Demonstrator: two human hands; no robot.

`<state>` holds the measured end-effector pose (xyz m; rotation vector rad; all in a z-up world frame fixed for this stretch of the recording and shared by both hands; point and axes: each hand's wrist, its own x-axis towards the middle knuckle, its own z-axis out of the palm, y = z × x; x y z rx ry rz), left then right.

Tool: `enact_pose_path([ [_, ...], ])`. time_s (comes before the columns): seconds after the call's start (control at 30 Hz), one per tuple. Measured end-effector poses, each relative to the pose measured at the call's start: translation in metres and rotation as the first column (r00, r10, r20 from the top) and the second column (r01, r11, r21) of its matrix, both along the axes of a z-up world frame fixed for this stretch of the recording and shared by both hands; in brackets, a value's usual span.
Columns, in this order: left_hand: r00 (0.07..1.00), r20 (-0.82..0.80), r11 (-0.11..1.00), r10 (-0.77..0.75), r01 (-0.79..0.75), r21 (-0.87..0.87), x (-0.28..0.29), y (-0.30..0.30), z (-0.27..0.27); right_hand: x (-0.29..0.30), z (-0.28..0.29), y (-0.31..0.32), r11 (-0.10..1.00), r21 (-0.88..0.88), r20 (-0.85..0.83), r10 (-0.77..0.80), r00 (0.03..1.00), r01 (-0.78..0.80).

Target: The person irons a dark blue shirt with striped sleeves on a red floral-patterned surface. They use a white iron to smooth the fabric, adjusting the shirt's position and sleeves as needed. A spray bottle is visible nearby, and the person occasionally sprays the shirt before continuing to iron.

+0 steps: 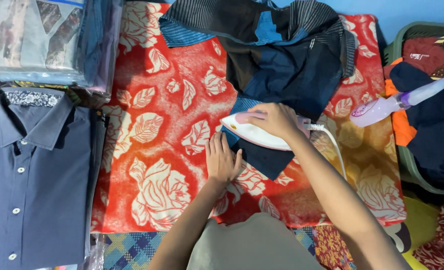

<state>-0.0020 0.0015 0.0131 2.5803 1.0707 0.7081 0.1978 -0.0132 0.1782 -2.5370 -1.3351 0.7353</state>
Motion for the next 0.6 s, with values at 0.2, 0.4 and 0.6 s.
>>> enact_pose_path([
  [0.2, 1.000, 0.020, 0.999, 0.021, -0.021, 0.036, -0.002, -0.002, 0.002, 0.020, -0.022, 0.000, 0.977, 0.122, 0.065, -0.182, 0.981, 0.173],
  [0.4, 0.965, 0.221, 0.988, 0.143, -0.125, -0.096, -0.026, 0.002, 0.009, 0.002, -0.023, -0.037, 0.976, 0.216, -0.112, 0.014, 0.994, 0.011],
  [0.6, 0.971, 0.102, 0.969, 0.218, -0.202, -0.145, -0.020, 0.002, 0.010, -0.007, -0.031, -0.015, 0.993, 0.118, 0.023, -0.019, 1.000, 0.017],
])
